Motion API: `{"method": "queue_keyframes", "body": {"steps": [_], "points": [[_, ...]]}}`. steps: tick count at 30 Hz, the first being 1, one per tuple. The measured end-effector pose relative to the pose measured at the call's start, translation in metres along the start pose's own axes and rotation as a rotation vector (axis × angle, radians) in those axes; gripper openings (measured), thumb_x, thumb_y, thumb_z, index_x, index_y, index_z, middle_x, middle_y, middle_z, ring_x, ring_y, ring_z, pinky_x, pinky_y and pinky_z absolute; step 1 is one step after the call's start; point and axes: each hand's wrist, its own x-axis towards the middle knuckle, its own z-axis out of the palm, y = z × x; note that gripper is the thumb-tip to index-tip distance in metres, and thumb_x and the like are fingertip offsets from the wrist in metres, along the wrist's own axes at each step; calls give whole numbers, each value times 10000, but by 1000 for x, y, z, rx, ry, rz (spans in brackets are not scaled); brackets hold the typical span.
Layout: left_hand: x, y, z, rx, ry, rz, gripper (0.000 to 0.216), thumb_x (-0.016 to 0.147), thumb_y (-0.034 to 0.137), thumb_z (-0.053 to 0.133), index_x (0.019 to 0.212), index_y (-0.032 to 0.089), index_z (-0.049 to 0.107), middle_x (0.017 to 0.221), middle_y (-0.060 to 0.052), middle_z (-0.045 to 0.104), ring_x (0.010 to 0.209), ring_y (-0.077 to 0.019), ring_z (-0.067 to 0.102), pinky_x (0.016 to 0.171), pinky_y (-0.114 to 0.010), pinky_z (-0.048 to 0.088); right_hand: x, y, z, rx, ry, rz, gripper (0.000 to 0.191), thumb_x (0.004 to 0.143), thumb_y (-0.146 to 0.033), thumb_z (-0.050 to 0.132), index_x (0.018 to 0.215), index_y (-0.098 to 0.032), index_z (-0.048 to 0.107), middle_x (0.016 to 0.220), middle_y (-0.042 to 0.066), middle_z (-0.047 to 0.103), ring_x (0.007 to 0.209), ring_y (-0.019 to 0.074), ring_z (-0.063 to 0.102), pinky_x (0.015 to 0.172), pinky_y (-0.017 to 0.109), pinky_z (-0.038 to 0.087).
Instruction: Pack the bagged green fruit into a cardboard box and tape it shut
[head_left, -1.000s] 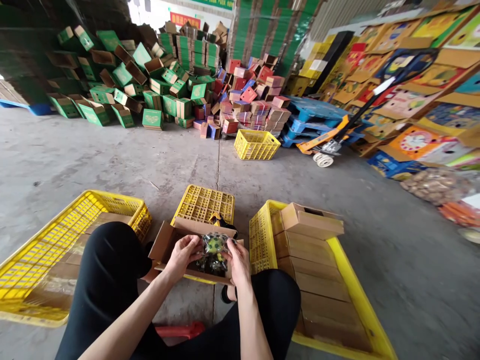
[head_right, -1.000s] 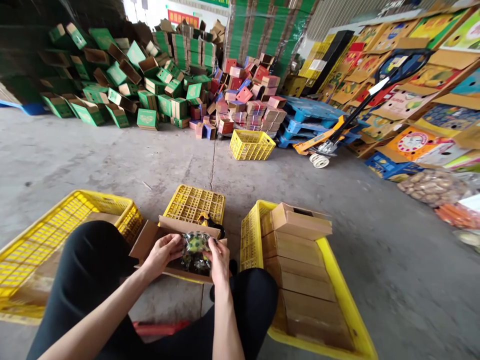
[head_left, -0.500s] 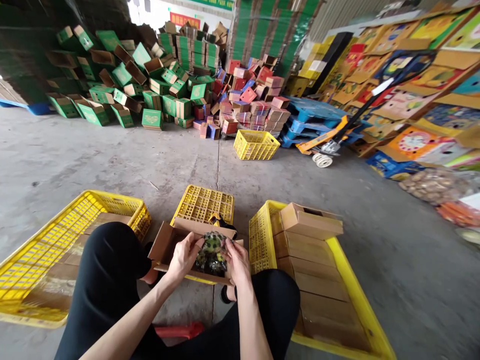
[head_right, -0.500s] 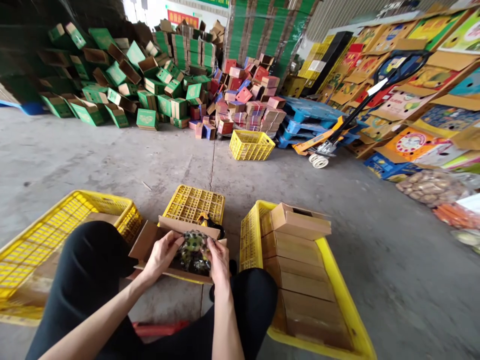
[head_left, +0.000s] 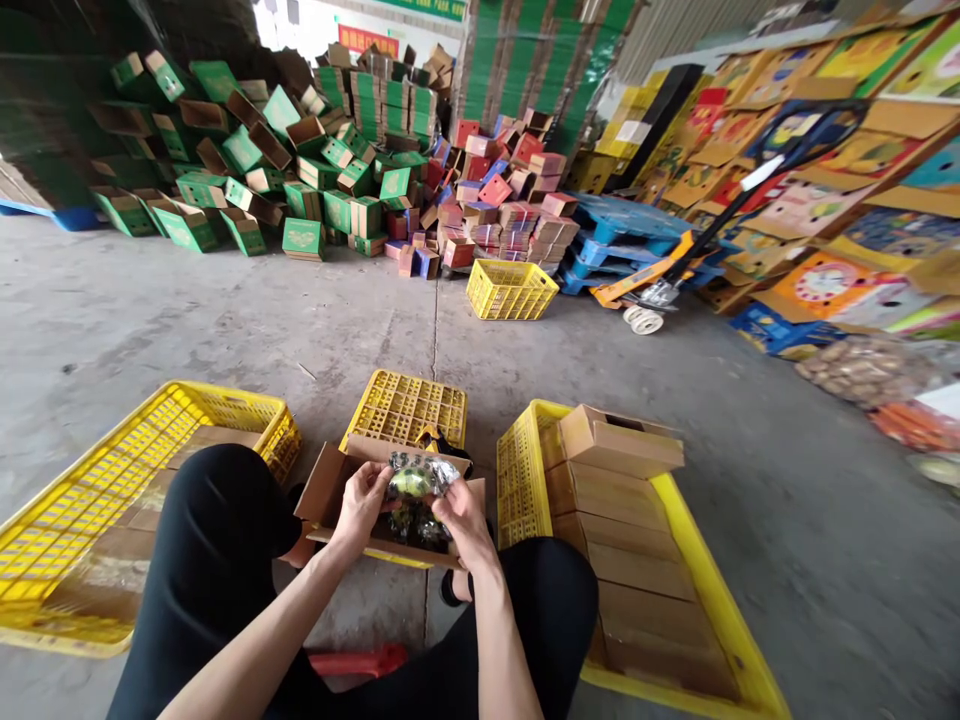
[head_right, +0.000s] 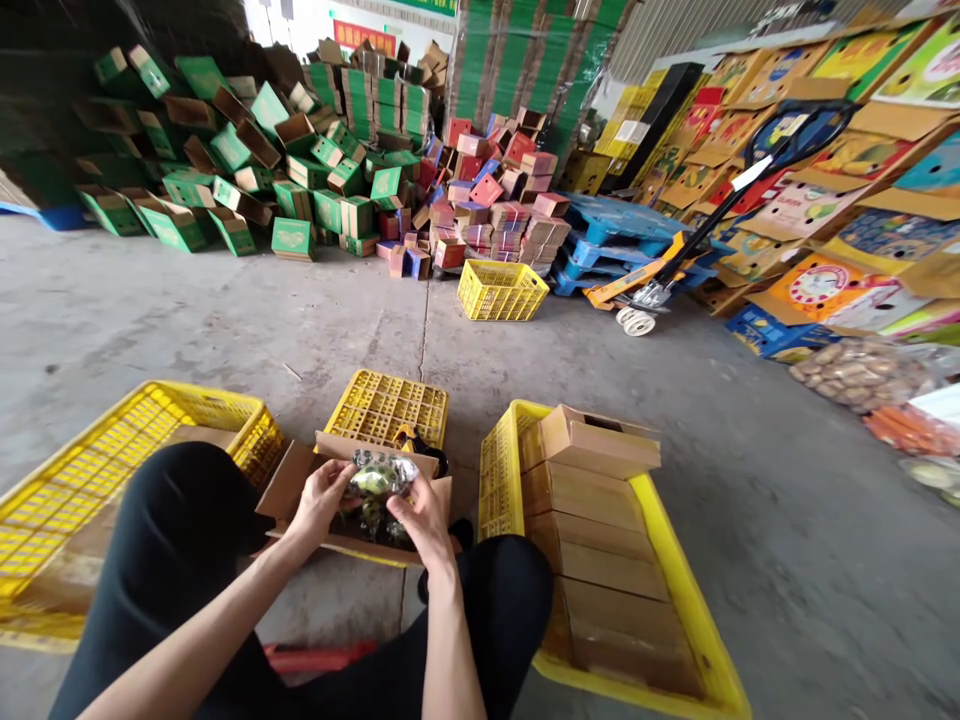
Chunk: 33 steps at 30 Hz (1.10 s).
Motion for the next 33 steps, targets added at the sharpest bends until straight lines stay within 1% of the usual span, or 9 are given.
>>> {"method": "queue_keyframes", "body": {"steps": [4,8,11,16,19,21,23,27,33], "points": [[0,2,-2,-61,5,-66,607,630,617,914,992,187,682,894,-29,725,719,-173,703,606,-296,622,0,3,1,-33,71,1,546,690,-548,931,1121,-245,789,1120,83,801,1115,315,739,996,433,589],[-5,9,-2,-110,-117,-164,674,747,663,841,1214,198,697,875,-65,772,739,-206,756,703,-330,633,2,8,-3,-34,198,5,405,718,-584,890,890,-227,808,896,53,797,854,282,767,864,429,628],[-8,14,-2,-147,-216,-186,705,787,732,768,1180,146,751,902,-115,792,863,-242,776,820,-349,625,4,9,-4,-31,261,-5,419,685,-617,893,809,-231,791,813,35,777,761,262,753,816,425,634],[-11,19,-3,-49,-341,-79,611,680,610,908,1104,181,811,1017,-88,811,888,-240,751,861,-340,596,4,9,-4,-24,288,10,444,682,-643,882,825,-234,784,771,38,777,716,276,756,750,435,635],[-8,17,-4,52,-247,11,510,693,633,884,912,175,835,938,-87,807,909,-261,735,820,-314,580,3,8,-4,-21,281,11,449,681,-659,881,793,-237,774,752,38,771,684,283,755,699,428,629],[-5,15,-5,81,-177,63,475,683,632,891,812,180,828,994,-98,805,1013,-287,725,848,-300,567,3,7,-4,-19,275,11,463,680,-672,878,795,-236,774,762,42,774,673,282,755,676,422,627],[-2,13,-7,58,-197,56,476,708,636,875,853,184,836,1053,-102,808,1062,-296,720,892,-313,562,3,6,-3,-23,259,14,477,687,-687,868,814,-236,779,781,49,779,677,281,756,669,417,628],[-3,14,-9,-18,-313,-34,601,746,612,867,1172,191,805,1026,-79,825,972,-273,750,913,-356,568,3,6,-3,-58,242,11,482,712,-704,839,806,-235,777,785,51,770,703,285,760,685,418,627],[-7,13,-4,-126,-326,-85,579,713,610,890,1083,169,834,997,-90,826,940,-244,754,883,-316,571,4,9,-5,-49,193,4,502,805,-717,749,848,-217,781,843,84,778,824,318,755,703,428,607]]}}
